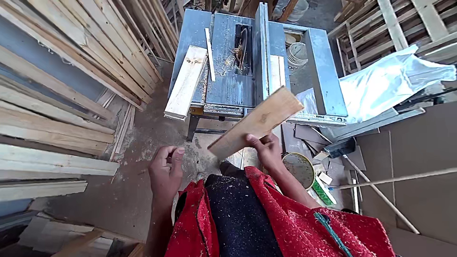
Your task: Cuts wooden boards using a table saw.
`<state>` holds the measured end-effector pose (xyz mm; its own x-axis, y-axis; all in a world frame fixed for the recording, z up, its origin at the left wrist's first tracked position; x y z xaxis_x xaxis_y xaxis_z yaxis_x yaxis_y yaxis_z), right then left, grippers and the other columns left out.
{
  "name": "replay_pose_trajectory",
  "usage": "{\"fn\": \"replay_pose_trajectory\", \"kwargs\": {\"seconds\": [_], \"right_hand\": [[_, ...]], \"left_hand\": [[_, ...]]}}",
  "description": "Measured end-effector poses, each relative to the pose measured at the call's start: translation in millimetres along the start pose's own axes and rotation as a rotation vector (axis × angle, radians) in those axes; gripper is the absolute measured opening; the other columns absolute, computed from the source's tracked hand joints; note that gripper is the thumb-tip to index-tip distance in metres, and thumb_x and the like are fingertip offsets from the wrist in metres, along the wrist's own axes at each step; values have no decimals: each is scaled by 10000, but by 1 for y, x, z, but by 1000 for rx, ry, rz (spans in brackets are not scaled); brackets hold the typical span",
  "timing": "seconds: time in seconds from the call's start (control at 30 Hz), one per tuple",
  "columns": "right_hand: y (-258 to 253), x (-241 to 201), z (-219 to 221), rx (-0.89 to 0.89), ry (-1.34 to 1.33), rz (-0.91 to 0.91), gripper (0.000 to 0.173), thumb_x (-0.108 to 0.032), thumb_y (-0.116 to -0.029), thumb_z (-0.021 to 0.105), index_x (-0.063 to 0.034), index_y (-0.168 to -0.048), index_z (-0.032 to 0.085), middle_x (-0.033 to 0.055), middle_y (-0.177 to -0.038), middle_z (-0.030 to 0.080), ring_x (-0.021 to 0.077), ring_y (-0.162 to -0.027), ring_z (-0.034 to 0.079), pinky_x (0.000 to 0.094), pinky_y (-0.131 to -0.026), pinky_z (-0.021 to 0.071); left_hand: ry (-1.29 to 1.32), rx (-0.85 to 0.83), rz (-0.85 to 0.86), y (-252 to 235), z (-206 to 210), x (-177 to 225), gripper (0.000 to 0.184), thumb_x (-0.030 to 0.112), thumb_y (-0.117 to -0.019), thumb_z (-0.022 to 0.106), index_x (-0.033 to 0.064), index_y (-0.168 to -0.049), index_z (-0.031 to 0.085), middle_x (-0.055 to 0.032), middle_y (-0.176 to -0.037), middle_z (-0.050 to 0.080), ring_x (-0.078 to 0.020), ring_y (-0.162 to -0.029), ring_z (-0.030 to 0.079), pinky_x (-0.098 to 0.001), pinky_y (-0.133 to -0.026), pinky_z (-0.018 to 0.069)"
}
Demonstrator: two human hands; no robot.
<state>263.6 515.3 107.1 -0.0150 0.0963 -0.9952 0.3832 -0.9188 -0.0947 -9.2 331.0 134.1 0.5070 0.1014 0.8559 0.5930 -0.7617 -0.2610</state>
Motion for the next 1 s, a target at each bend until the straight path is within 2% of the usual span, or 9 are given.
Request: {"fn": "replay_pose_trajectory", "kwargs": {"seconds": [0.07, 0.13, 0.3, 0.5, 0.6, 0.67, 0.73, 0.83, 1.0], "right_hand": [[1, -20, 8, -53, 403, -340, 216, -147, -925, 710, -28, -1105, 721, 59, -1048, 765, 149, -998, 735, 391, -919, 618], [2, -35, 24, -133, 643, -608, 297, -108, -947, 597, -90, -1206, 743, 78, -1259, 730, 262, -1273, 638, 495, -1123, 500], [-4, -44, 41, -137, 891, -879, 387, -63, -951, 603, -231, -1277, 726, 19, -1384, 672, 337, -1413, 505, 556, -1185, 401], [-22, -34, 74, -431, 1183, -697, 290, -67, -985, 578, -213, -1190, 720, 1, -1286, 690, 276, -1350, 550, 589, -1143, 406], [-32, -25, 95, -592, 1314, -641, 174, -35, -989, 561, -153, -1036, 680, 24, -1067, 681, 266, -1221, 589, 614, -1182, 325], [-38, -19, 106, -665, 1390, -654, 157, -14, -972, 574, -128, -996, 679, 39, -975, 665, 275, -1128, 600, 644, -1191, 278], [-46, -15, 109, -656, 1374, -682, 209, 9, -966, 577, -121, -1092, 680, 55, -1051, 672, 276, -1175, 591, 630, -1215, 259], [-62, -11, 84, -543, 1234, -539, 545, -87, -959, 655, -196, -1478, 530, 93, -1518, 525, 294, -1481, 406, 576, -1245, 266], [-63, 27, 8, -585, 1378, -193, 994, -636, -708, 835, -63, -1459, 525, 167, -1571, 456, 383, -1539, 267, 667, -1245, 101]], "left_hand": [[196, -116, -69, -2, 15, 3, 461, 441, -1099, 382, 72, -1213, 632, -27, -975, 715, -153, -820, 720, -368, -720, 639], [329, -284, -144, 0, 29, -8, 562, 469, -1108, 264, 62, -1298, 603, -77, -1000, 740, -236, -846, 741, -430, -752, 647], [594, -686, -375, 9, 75, -36, 884, 640, -1055, 148, -91, -1298, 581, -178, -1098, 738, -268, -910, 734, -436, -778, 616], [-3, -540, -63, 3, 85, -15, 720, 640, -925, 623, 32, -1309, 652, -143, -1310, 636, -201, -1088, 677, -365, -836, 618], [-327, -639, -25, -1, 104, -12, 835, 791, -796, 660, 162, -1345, 664, -31, -1240, 686, -134, -1030, 693, -361, -831, 614], [-431, -728, -50, -4, 120, -12, 809, 681, -846, 688, 146, -1444, 583, -24, -1230, 699, -137, -995, 711, -395, -845, 618], [-387, -718, -91, -10, 136, -18, 661, 390, -925, 662, 71, -1485, 512, -69, -1192, 724, -185, -992, 726, -442, -880, 603], [202, -653, -335, -14, 170, -57, 689, 93, -950, 632, -62, -1539, 310, -126, -1102, 745, -184, -940, 745, -374, -868, 627], [588, -642, -616, 0, 237, -89, 798, 41, -963, 631, 47, -1621, 180, -203, -1084, 740, -277, -951, 756, -444, -866, 639]]}}
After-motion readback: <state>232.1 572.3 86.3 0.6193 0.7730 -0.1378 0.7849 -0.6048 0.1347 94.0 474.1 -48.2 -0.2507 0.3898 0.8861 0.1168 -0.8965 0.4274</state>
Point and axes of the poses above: each hand's wrist, its own y-axis away from the middle knuckle, its own z-axis out of the palm, x = y × z, the point moved 7 cm from there along -y, towards the middle knuckle
